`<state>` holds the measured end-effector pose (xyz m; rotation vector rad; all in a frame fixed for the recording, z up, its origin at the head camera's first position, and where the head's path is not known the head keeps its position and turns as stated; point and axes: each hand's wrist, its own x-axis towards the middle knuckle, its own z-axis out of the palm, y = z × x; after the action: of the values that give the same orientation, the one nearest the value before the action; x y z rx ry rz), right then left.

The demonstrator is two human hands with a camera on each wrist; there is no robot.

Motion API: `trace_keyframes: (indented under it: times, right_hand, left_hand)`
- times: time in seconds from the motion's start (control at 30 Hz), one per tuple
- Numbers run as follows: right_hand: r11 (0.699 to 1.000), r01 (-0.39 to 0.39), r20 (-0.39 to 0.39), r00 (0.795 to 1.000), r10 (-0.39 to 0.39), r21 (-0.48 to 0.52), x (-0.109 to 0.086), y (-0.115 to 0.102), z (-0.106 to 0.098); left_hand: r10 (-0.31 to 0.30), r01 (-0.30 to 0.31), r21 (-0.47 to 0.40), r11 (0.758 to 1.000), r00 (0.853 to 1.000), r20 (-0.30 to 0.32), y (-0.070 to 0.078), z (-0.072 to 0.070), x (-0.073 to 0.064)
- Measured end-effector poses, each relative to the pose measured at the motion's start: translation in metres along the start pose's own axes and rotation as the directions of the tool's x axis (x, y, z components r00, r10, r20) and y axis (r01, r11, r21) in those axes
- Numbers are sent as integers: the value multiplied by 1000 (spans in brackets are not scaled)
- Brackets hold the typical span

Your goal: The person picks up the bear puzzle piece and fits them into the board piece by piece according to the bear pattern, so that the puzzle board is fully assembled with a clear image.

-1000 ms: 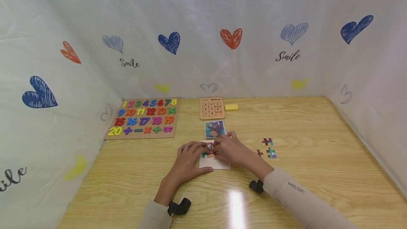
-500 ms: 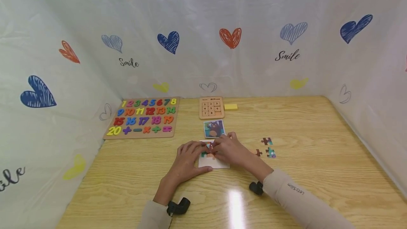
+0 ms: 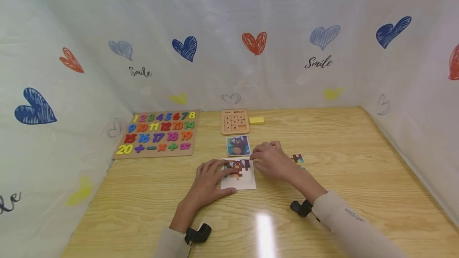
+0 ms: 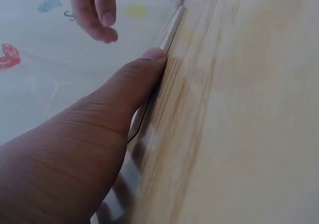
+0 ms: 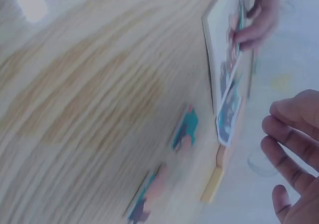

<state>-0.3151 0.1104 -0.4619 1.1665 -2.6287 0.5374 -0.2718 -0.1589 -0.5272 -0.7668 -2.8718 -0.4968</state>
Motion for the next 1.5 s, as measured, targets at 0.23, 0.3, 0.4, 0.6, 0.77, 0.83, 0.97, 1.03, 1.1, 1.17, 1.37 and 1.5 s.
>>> trace_keyframes:
  times: [0.23, 0.3, 0.4, 0.6, 0.77, 0.83, 0.97, 1.03, 1.1, 1.17, 1.37, 1.5]
  right_hand:
    - [1000, -30, -53, 998, 30, 4, -22, 19, -14]
    - [999, -44, -60, 997, 44, -2, -29, 25, -18]
    - [997, -71, -69, 995, 71, -4, -39, 32, -24]
    - [994, -108, -80, 991, 106, -25, -58, 50, -32]
    - [990, -130, -88, 988, 125, -51, -71, 65, -34]
    - [987, -155, -74, 986, 151, -51, -75, 70, -34]
    - [975, -219, -29, 976, 218, -36, -81, 77, -35]
    - [971, -238, -12, 971, 238, -35, -83, 81, -34]
    - [968, -250, -1, 968, 250, -38, -84, 84, -33]
    - [965, -259, 10, 966, 260, -39, -85, 87, -32]
    - [952, -305, 57, 950, 306, -33, -85, 92, -29]
    - [951, -306, 72, 949, 308, -41, -84, 94, -29]
  left_hand:
    - [3, -3, 20, 1000, 1000, -5, 0, 0, -1]
    - [0, 0, 18, 1000, 1000, 1, 1, 1, -1]
    - [-3, 3, 7, 1000, 1000, 7, 1, 1, -1]
    - [-3, 3, -9, 1000, 1000, -2, 1, 2, -1]
    - [1, -1, -4, 1000, 1000, -6, 0, 2, -2]
    - [4, -4, -4, 1000, 1000, -10, 1, 2, -2]
    - [13, -13, -11, 1000, 1000, -18, 1, 2, -1]
    - [15, -15, -15, 1000, 1000, -20, 1, 3, -2]
    - [14, -15, -15, 1000, 1000, -16, 1, 3, -2]
    - [13, -13, -13, 1000, 1000, -14, 0, 4, -3]
    - [15, -15, -10, 1000, 1000, -21, -1, 6, -3]
    - [15, -16, -10, 1000, 1000, -19, -1, 4, -2]
